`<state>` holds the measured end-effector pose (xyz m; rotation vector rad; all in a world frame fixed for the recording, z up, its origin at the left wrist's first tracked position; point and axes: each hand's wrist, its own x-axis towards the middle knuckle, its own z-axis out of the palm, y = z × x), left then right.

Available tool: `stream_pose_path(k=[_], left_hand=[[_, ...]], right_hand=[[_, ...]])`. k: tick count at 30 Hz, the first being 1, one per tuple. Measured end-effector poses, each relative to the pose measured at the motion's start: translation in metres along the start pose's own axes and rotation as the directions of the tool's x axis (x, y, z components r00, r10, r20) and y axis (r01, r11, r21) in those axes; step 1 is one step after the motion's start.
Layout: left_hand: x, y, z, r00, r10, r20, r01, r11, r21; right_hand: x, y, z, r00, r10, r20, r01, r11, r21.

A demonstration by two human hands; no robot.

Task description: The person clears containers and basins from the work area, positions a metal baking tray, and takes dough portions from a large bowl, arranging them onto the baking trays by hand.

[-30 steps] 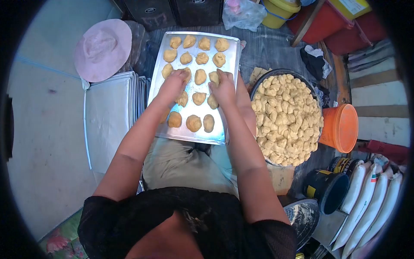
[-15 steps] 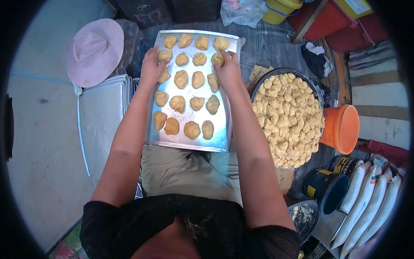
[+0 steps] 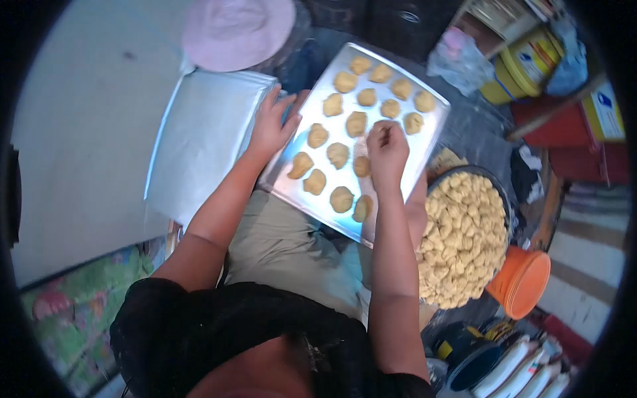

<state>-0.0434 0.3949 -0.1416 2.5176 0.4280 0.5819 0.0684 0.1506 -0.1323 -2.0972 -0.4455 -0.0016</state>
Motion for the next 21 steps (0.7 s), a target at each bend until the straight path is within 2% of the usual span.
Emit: stream_pose_path(k=[1, 3, 5, 7, 8, 9, 12, 15, 16, 20, 21], left_hand=[[-0.028, -0.012, -0.018, 0.999, -0.019, -0.029, 0.021, 0.997, 0.068], [-0.087, -0.049, -0.048, 0.993, -0.095, 0.074, 0.079, 0.979, 0.19], [-0.143, -0.068, -0.085, 0.945, -0.286, 0.156, 0.23, 0.924, 0.304], [-0.195, -0.095, -0.111, 0.881, -0.468, -0.072, 0.458, 0.804, 0.379], [-0.223, -0.128, -0.114, 0.78, -0.568, -0.263, 0.625, 0.714, 0.315], [-0.246, -0.153, -0.118, 0.634, -0.641, -0.432, 0.763, 0.609, 0.216], [-0.279, -0.141, -0.146, 0.327, -0.845, -0.423, 0.921, 0.385, -0.059], [-0.337, -0.212, -0.111, 0.574, -0.694, -0.433, 0.603, 0.717, -0.349], [-0.306, -0.152, -0.148, 0.372, -0.921, -0.117, 0.729, 0.368, -0.578], [-0.312, -0.157, -0.147, 0.364, -0.92, -0.145, 0.694, 0.372, -0.616], [-0.311, -0.152, -0.151, 0.331, -0.941, -0.077, 0.632, 0.282, -0.722]], right_hand=[[-0.018, -0.011, 0.018, 0.996, -0.03, 0.085, 0.016, 0.987, 0.158], [-0.051, -0.075, 0.036, 0.925, 0.022, 0.378, -0.094, 0.98, 0.174], [-0.082, -0.101, 0.076, 0.818, -0.119, 0.563, 0.058, 0.99, 0.125], [-0.113, -0.103, 0.129, 0.666, -0.197, 0.72, -0.004, 0.963, 0.268], [-0.123, -0.105, 0.148, 0.565, -0.173, 0.807, -0.053, 0.968, 0.245], [-0.133, -0.105, 0.162, 0.455, -0.145, 0.879, -0.099, 0.972, 0.212], [-0.154, -0.097, 0.193, 0.406, -0.155, 0.901, 0.088, 0.988, 0.13], [-0.162, -0.113, 0.186, 0.402, -0.023, 0.915, -0.158, 0.983, 0.094], [-0.163, -0.109, 0.192, 0.414, -0.027, 0.91, -0.194, 0.974, 0.117], [-0.163, -0.096, 0.202, 0.423, 0.033, 0.905, -0.312, 0.944, 0.111], [-0.161, -0.095, 0.201, 0.428, 0.073, 0.901, -0.353, 0.931, 0.092]])
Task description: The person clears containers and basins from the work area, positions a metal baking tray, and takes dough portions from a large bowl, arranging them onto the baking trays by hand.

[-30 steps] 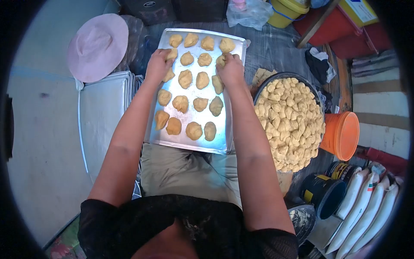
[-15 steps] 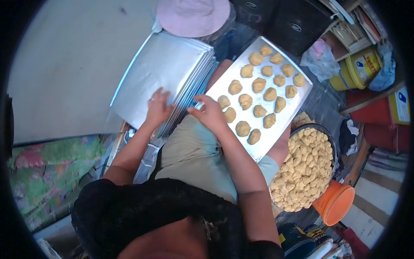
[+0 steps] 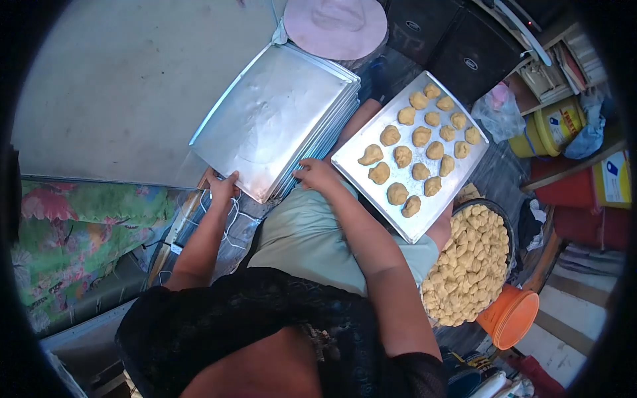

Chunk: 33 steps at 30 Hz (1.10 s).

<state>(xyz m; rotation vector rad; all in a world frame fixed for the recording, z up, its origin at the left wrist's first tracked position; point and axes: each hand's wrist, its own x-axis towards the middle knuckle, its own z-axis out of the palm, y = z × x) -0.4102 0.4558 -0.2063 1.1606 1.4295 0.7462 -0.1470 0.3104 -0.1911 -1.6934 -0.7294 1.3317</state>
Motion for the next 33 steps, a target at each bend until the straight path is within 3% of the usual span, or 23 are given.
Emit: stream_pose_path(k=[2, 3, 5, 7, 10, 11, 12, 13, 15, 16, 17, 19, 21, 23, 24, 25, 27, 29, 32, 33], left_hand=[[-0.018, 0.018, -0.003, 0.986, -0.144, 0.081, 0.16, 0.953, -0.255], [-0.027, 0.027, -0.008, 0.972, -0.103, 0.213, 0.164, 0.942, -0.292], [-0.054, 0.061, -0.009, 0.891, -0.174, 0.42, 0.3, 0.92, -0.254], [-0.079, 0.079, -0.011, 0.771, -0.21, 0.6, 0.392, 0.9, -0.189], [-0.113, 0.093, -0.021, 0.447, -0.424, 0.788, 0.53, 0.835, 0.149], [-0.12, 0.107, -0.025, 0.39, -0.322, 0.863, 0.188, 0.945, 0.267], [-0.13, 0.131, -0.033, 0.293, -0.25, 0.923, -0.189, 0.931, 0.312], [-0.138, 0.148, -0.037, 0.17, -0.218, 0.961, -0.543, 0.793, 0.276], [-0.137, 0.171, -0.021, 0.424, 0.174, 0.889, -0.493, 0.868, 0.065], [-0.13, 0.188, -0.003, 0.427, 0.428, 0.797, -0.686, 0.727, -0.023], [-0.122, 0.204, 0.019, 0.362, 0.653, 0.666, -0.844, 0.533, -0.064], [-0.116, 0.223, 0.078, 0.312, 0.769, 0.558, -0.73, 0.57, -0.378], [-0.094, 0.213, 0.134, 0.186, 0.816, 0.548, -0.879, 0.388, -0.279], [-0.015, 0.18, 0.168, 0.199, 0.825, 0.529, -0.973, 0.103, 0.205], [0.031, 0.159, 0.152, 0.599, 0.614, 0.515, -0.801, 0.48, 0.359], [0.084, 0.143, 0.138, 0.862, 0.26, 0.434, -0.471, 0.726, 0.501], [0.148, 0.09, 0.134, 0.894, 0.447, 0.041, -0.447, 0.881, 0.154], [0.019, 0.16, 0.139, 0.933, 0.205, 0.297, -0.21, 0.978, -0.015], [-0.009, 0.171, 0.18, 0.733, 0.273, 0.623, -0.41, 0.908, 0.084], [0.0, 0.162, 0.204, 0.681, 0.346, 0.645, -0.467, 0.884, 0.02]], right_hand=[[-0.004, 0.0, -0.007, 0.996, 0.077, -0.048, -0.074, 0.995, 0.067], [-0.016, -0.014, -0.008, 0.991, 0.123, -0.054, -0.114, 0.982, 0.153], [-0.026, -0.034, -0.012, 0.993, 0.111, 0.047, -0.119, 0.826, 0.551], [-0.022, -0.042, -0.009, 0.998, 0.027, 0.056, -0.062, 0.543, 0.837], [-0.037, -0.061, -0.021, 0.985, -0.107, -0.133, 0.17, 0.672, 0.72], [-0.047, -0.073, -0.027, 0.969, -0.179, -0.173, 0.249, 0.695, 0.675], [-0.061, -0.091, -0.031, 0.955, -0.226, -0.194, 0.297, 0.747, 0.594], [-0.075, -0.109, -0.034, 0.939, -0.273, -0.21, 0.343, 0.79, 0.508], [-0.094, -0.129, -0.034, 0.884, -0.394, -0.25, 0.457, 0.839, 0.295], [-0.105, -0.141, -0.034, 0.874, -0.416, -0.25, 0.473, 0.845, 0.249], [-0.117, -0.154, -0.032, 0.865, -0.436, -0.25, 0.487, 0.849, 0.205], [-0.129, -0.162, -0.029, 0.852, -0.464, -0.244, 0.503, 0.854, 0.131], [-0.14, -0.158, -0.03, 0.851, -0.465, -0.243, 0.494, 0.867, 0.068], [-0.146, -0.143, -0.046, 0.878, -0.403, -0.257, 0.462, 0.854, 0.241], [-0.149, -0.134, -0.058, 0.886, -0.378, -0.268, 0.452, 0.833, 0.32], [-0.153, -0.123, -0.071, 0.884, -0.367, -0.291, 0.463, 0.779, 0.423], [-0.174, -0.113, -0.093, 0.866, -0.316, -0.388, 0.486, 0.713, 0.505], [-0.18, -0.084, -0.12, 0.848, -0.282, -0.449, 0.507, 0.679, 0.531], [-0.188, -0.031, -0.153, 0.765, -0.239, -0.598, 0.583, 0.652, 0.486], [-0.191, -0.013, -0.167, 0.747, -0.239, -0.62, 0.587, 0.674, 0.448]])
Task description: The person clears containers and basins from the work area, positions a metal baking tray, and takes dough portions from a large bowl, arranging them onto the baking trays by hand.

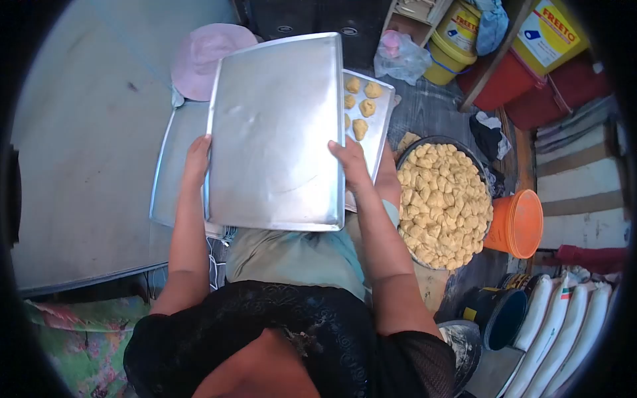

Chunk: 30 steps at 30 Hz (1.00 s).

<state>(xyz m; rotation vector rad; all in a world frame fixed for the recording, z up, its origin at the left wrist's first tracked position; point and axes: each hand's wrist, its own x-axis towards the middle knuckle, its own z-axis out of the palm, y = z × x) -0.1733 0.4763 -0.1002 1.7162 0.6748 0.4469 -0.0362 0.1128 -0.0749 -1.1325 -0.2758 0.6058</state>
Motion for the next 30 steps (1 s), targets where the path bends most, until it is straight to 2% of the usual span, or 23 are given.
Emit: stream_pose_path(k=[1, 2, 4, 6, 8, 10, 12, 14, 17, 19, 20, 23, 24, 25, 26, 27, 28, 29, 30], left_hand=[[0.011, 0.006, 0.02, 0.998, 0.068, -0.008, -0.067, 0.99, 0.127], [0.021, 0.012, 0.044, 0.991, 0.137, -0.005, -0.131, 0.959, 0.252], [0.046, 0.005, 0.088, 0.98, 0.198, 0.032, -0.2, 0.954, 0.223], [0.076, -0.01, 0.125, 0.976, 0.202, 0.08, -0.216, 0.943, 0.254], [0.086, -0.015, 0.151, 0.976, 0.181, 0.122, -0.21, 0.93, 0.302], [0.091, -0.017, 0.171, 0.98, 0.125, 0.155, -0.175, 0.912, 0.37], [0.093, -0.046, 0.186, 0.981, 0.149, 0.127, -0.188, 0.898, 0.398], [0.094, -0.05, 0.191, 0.985, 0.118, 0.125, -0.16, 0.893, 0.421], [0.105, -0.07, 0.186, 0.973, 0.109, 0.204, -0.164, 0.949, 0.271], [0.09, -0.06, 0.183, 0.977, 0.063, 0.206, -0.113, 0.963, 0.243], [0.08, -0.056, 0.184, 0.978, 0.066, 0.2, -0.113, 0.966, 0.233], [0.076, -0.058, 0.185, 0.975, 0.095, 0.203, -0.141, 0.963, 0.228], [0.078, -0.06, 0.185, 0.972, 0.11, 0.209, -0.157, 0.961, 0.225], [0.075, -0.049, 0.186, 0.975, 0.09, 0.203, -0.132, 0.97, 0.205], [0.068, -0.038, 0.187, 0.978, 0.109, 0.18, -0.166, 0.926, 0.339], [0.072, -0.034, 0.186, 0.975, 0.082, 0.207, -0.187, 0.806, 0.561], [0.086, -0.061, 0.187, 0.856, 0.456, 0.245, -0.489, 0.559, 0.669], [0.064, -0.02, 0.2, 0.869, 0.455, 0.195, -0.447, 0.552, 0.703], [0.051, 0.001, 0.214, 0.829, 0.517, 0.214, -0.505, 0.525, 0.686]], right_hand=[[0.0, 0.0, -0.02, 1.0, -0.018, -0.022, 0.017, 0.999, -0.038], [-0.004, -0.008, -0.031, 0.995, -0.031, -0.092, 0.013, 0.982, -0.19], [0.013, 0.024, -0.095, 0.978, -0.144, -0.149, 0.063, 0.892, -0.449], [0.016, 0.043, -0.127, 0.956, -0.2, -0.215, 0.07, 0.866, -0.496], [0.018, 0.055, -0.138, 0.932, -0.139, -0.335, 0.025, 0.946, -0.322], [0.024, 0.066, -0.15, 0.91, -0.154, -0.385, -0.073, 0.854, -0.514], [0.017, 0.063, -0.15, 0.896, -0.244, -0.372, -0.148, 0.626, -0.766], [0.014, 0.047, -0.133, 0.895, -0.329, -0.3, -0.097, 0.511, -0.854], [0.011, 0.047, -0.13, 0.888, -0.33, -0.32, -0.112, 0.521, -0.846], [0.01, 0.054, -0.142, 0.877, -0.326, -0.353, -0.131, 0.546, -0.828], [0.01, 0.06, -0.145, 0.87, -0.359, -0.339, -0.157, 0.45, -0.879], [0.006, 0.031, -0.116, 0.884, -0.215, -0.416, -0.262, 0.509, -0.82], [0.007, 0.02, -0.109, 0.883, -0.203, -0.422, -0.291, 0.468, -0.835], [0.016, 0.032, -0.116, 0.883, -0.278, -0.377, -0.278, 0.337, -0.9], [0.021, 0.039, -0.127, 0.89, -0.323, -0.32, -0.286, 0.15, -0.946], [0.027, 0.03, -0.121, 0.898, -0.354, -0.261, -0.295, -0.044, -0.954], [0.031, 0.004, -0.102, 0.889, -0.414, -0.196, -0.209, 0.016, -0.978], [0.037, -0.025, -0.079, 0.869, -0.474, -0.14, -0.122, 0.068, -0.99], [0.049, -0.036, -0.064, 0.823, -0.564, -0.073, -0.032, 0.082, -0.996]])
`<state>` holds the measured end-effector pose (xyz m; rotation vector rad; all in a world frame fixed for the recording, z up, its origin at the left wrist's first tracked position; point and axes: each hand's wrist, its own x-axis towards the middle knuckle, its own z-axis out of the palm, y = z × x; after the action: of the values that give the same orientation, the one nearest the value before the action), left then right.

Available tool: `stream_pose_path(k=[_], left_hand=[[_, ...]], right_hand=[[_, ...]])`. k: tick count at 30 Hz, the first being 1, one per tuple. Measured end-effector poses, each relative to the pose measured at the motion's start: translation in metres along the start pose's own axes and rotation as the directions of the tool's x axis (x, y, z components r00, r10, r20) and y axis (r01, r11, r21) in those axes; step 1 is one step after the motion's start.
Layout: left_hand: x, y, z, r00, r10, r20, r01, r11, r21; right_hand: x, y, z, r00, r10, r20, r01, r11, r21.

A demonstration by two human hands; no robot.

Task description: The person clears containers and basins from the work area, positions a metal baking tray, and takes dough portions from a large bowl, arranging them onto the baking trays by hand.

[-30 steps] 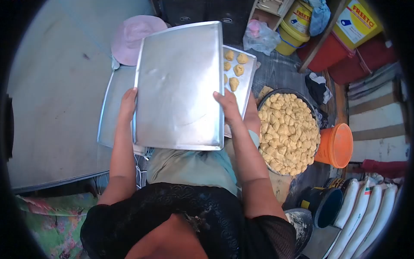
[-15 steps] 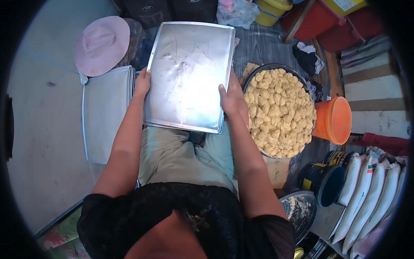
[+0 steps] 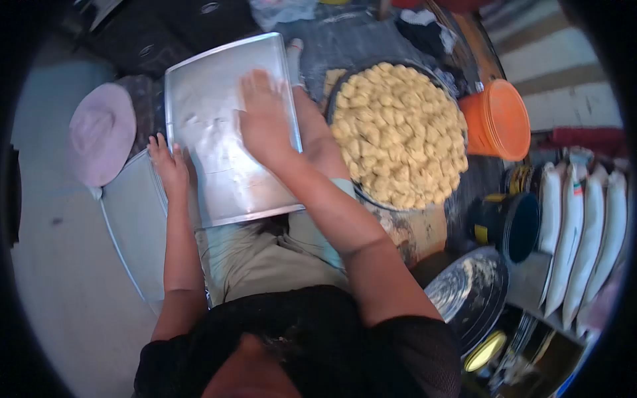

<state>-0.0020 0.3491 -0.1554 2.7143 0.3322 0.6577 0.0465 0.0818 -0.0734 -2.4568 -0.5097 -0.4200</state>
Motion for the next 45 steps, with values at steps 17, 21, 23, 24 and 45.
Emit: stream_pose_path(k=[17, 21, 23, 24, 45], left_hand=[[0.01, 0.201, 0.043, 0.858, 0.461, 0.226, -0.303, 0.81, -0.502], [-0.002, 0.337, 0.167, 0.386, 0.763, 0.518, -0.27, 0.63, -0.728], [-0.012, 0.383, 0.21, 0.198, 0.684, 0.702, -0.29, 0.725, -0.625], [-0.022, 0.396, 0.224, 0.157, 0.67, 0.726, -0.314, 0.731, -0.606], [-0.088, 0.436, 0.244, 0.569, 0.615, 0.546, -0.212, 0.751, -0.625]], right_hand=[[-0.064, 0.299, -0.075, 0.715, 0.692, -0.098, -0.682, 0.66, -0.315], [-0.134, 0.395, -0.098, 0.444, 0.886, 0.136, -0.774, 0.456, -0.439], [-0.131, 0.347, -0.098, 0.428, 0.878, 0.215, -0.676, 0.469, -0.568], [-0.141, 0.333, -0.097, 0.485, 0.847, 0.216, -0.682, 0.522, -0.513], [-0.147, 0.343, -0.109, 0.862, 0.506, -0.033, -0.489, 0.814, -0.314]])
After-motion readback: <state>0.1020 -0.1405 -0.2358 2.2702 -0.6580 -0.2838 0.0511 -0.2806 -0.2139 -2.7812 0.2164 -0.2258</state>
